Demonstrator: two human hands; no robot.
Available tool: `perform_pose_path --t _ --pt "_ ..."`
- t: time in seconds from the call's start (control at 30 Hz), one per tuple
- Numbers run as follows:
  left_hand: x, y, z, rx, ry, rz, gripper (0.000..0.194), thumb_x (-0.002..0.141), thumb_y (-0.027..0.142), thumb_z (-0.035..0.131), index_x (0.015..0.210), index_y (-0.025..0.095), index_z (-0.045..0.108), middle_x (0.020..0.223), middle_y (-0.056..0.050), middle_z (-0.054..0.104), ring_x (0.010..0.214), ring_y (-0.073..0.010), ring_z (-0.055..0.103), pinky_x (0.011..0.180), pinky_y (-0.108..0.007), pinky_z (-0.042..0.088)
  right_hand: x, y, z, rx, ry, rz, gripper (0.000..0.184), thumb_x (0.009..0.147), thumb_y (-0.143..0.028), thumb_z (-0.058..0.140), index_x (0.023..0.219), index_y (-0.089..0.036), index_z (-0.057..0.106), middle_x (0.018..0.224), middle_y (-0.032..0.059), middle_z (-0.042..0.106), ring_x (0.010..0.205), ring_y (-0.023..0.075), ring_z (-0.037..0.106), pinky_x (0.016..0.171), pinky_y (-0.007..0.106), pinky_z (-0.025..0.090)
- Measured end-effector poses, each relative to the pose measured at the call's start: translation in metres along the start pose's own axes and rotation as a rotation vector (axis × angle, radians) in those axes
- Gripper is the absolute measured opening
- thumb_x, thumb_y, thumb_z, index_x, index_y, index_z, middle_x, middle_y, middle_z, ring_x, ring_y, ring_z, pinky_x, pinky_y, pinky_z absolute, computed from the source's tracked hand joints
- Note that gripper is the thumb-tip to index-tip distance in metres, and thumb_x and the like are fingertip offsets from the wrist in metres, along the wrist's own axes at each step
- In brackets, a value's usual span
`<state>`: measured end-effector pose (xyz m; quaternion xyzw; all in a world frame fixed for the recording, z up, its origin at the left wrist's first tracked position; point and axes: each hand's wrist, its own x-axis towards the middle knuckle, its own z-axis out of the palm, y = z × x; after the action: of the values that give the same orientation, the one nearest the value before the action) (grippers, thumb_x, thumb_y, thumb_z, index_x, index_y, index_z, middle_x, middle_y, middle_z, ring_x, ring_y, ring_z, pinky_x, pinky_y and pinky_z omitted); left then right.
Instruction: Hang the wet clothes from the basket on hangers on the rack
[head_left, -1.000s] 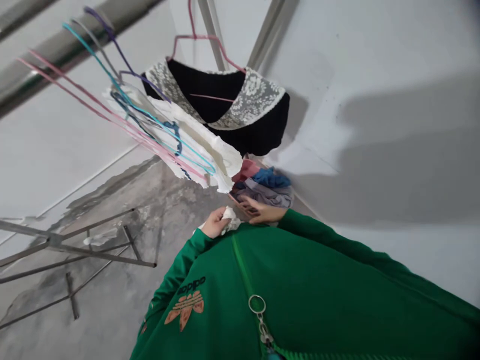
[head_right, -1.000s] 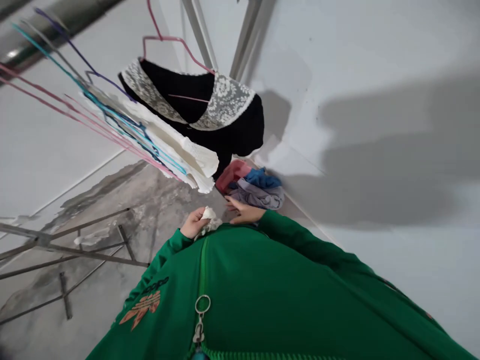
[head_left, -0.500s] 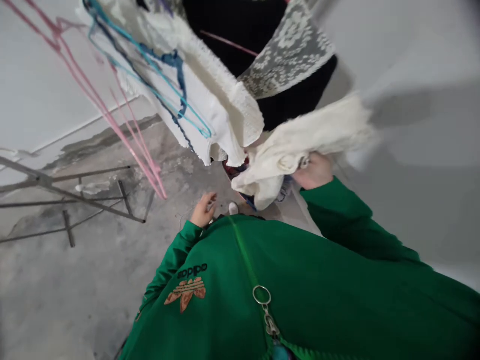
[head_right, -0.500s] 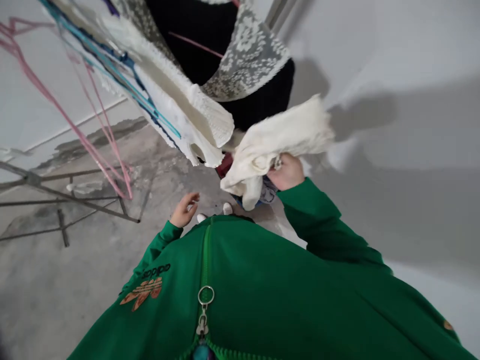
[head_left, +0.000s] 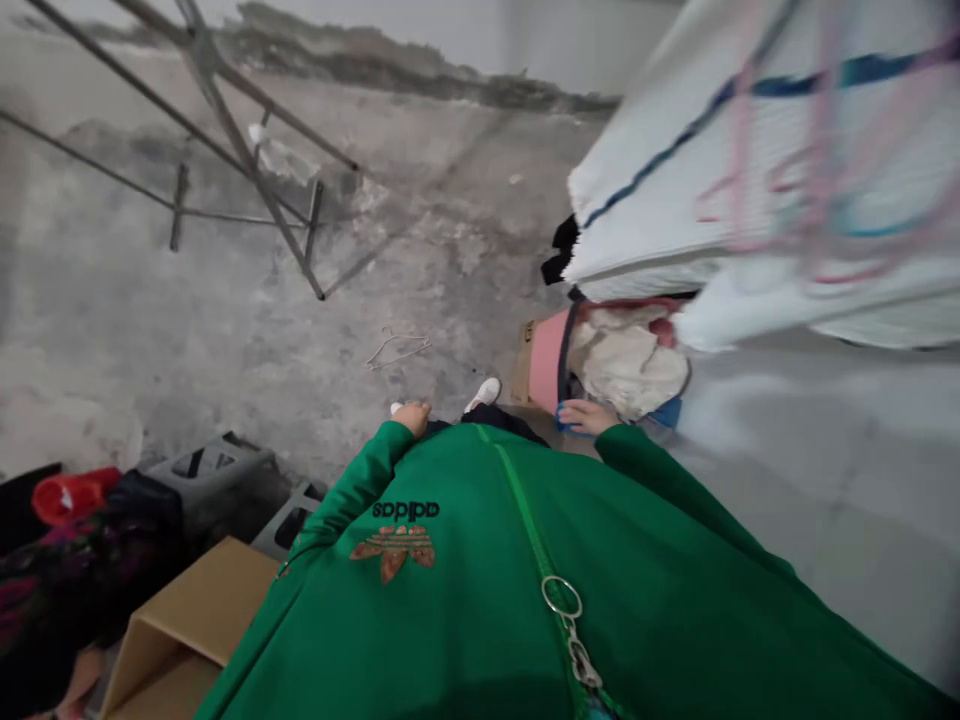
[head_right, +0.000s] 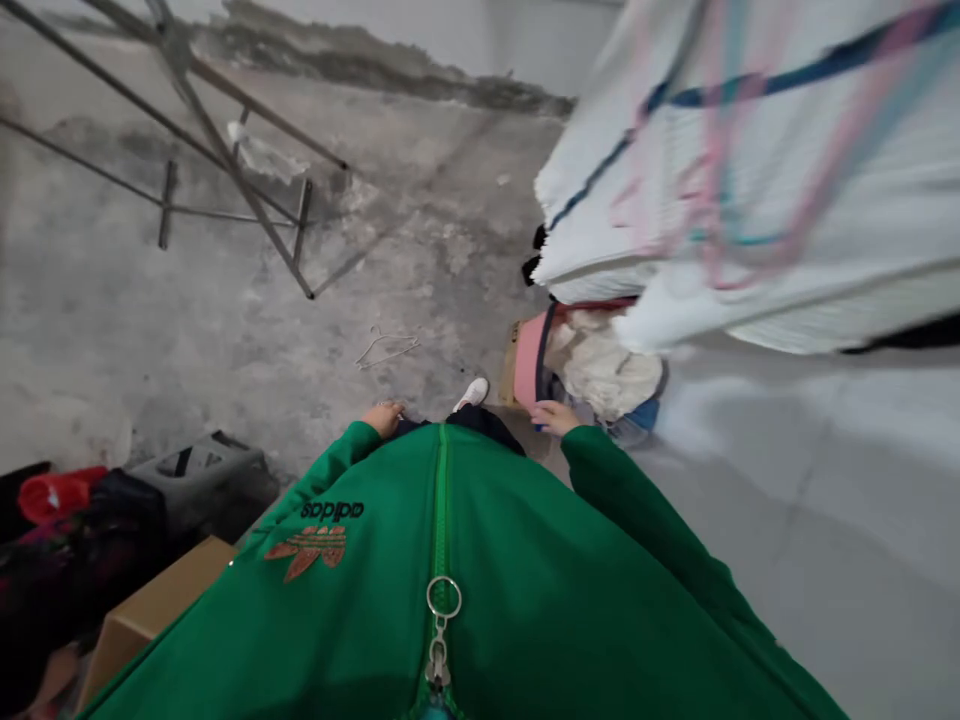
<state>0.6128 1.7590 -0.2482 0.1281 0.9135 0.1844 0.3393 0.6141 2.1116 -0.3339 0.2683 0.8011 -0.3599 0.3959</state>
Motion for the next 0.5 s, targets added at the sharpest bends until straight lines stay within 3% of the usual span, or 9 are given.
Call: perform_pose_path --t 0.1,0.23,0.4,0.47,0.5 --pt "-0.015 -0.040 0.021 -0.091 0.011 -0.077 0.038 0.091 0.038 0.057 0.123 0.015 0.055 0.123 -0.010 0.058 0.106 -0.0214 0.060 0.090 -0.043 0.054 0.034 -0.037 0.074 -0.083 -0.152 -0.015 0.016 0.091 -0.011 0.048 0.096 -0.011 0.063 0.089 0.0105 0.071 0.074 0.0131 0.068 0.070 0.026 0.056" --pt "-0.008 -0.100 0.074 -0.199 0.017 -0.170 0.037 0.092 0.037 0.057 0.122 0.016 0.056 0.123 -0.010 0.058 0.106 -0.0208 0.060 0.090 -0.043 0.054 0.131 -0.092 0.171 -0.250 -0.193 -0.137 0.022 0.091 -0.014 0.051 0.109 -0.011 0.064 0.101 0.0128 0.070 0.087 0.0158 0.068 0.084 0.030 0.055" --pt "0.014 -0.161 0.177 -0.286 0.023 -0.283 0.030 0.094 0.033 0.053 0.119 0.018 0.058 0.119 -0.010 0.061 0.102 -0.0186 0.061 0.088 -0.039 0.054 0.298 -0.142 0.281 -0.431 -0.190 -0.315 0.026 0.093 -0.032 0.056 0.111 -0.013 0.061 0.113 0.0084 0.062 0.101 0.0165 0.061 0.092 0.039 0.051" --pt "0.013 -0.174 0.226 -0.292 0.081 -0.311 0.028 0.096 0.020 0.042 0.116 0.019 0.061 0.110 -0.010 0.065 0.094 -0.0164 0.064 0.082 -0.033 0.055 0.360 -0.150 0.322 -0.472 -0.176 -0.360 0.026 0.094 -0.035 0.055 0.109 -0.014 0.061 0.113 0.0079 0.061 0.100 0.0160 0.059 0.090 0.037 0.051" --pt "0.010 -0.179 0.249 -0.277 0.189 -0.308 0.034 0.094 0.012 0.036 0.115 0.019 0.063 0.103 -0.010 0.067 0.089 -0.0157 0.065 0.077 -0.030 0.056 0.389 -0.152 0.342 -0.486 -0.164 -0.378 0.025 0.094 -0.034 0.055 0.108 -0.015 0.061 0.112 0.0074 0.060 0.099 0.0159 0.059 0.089 0.037 0.051"
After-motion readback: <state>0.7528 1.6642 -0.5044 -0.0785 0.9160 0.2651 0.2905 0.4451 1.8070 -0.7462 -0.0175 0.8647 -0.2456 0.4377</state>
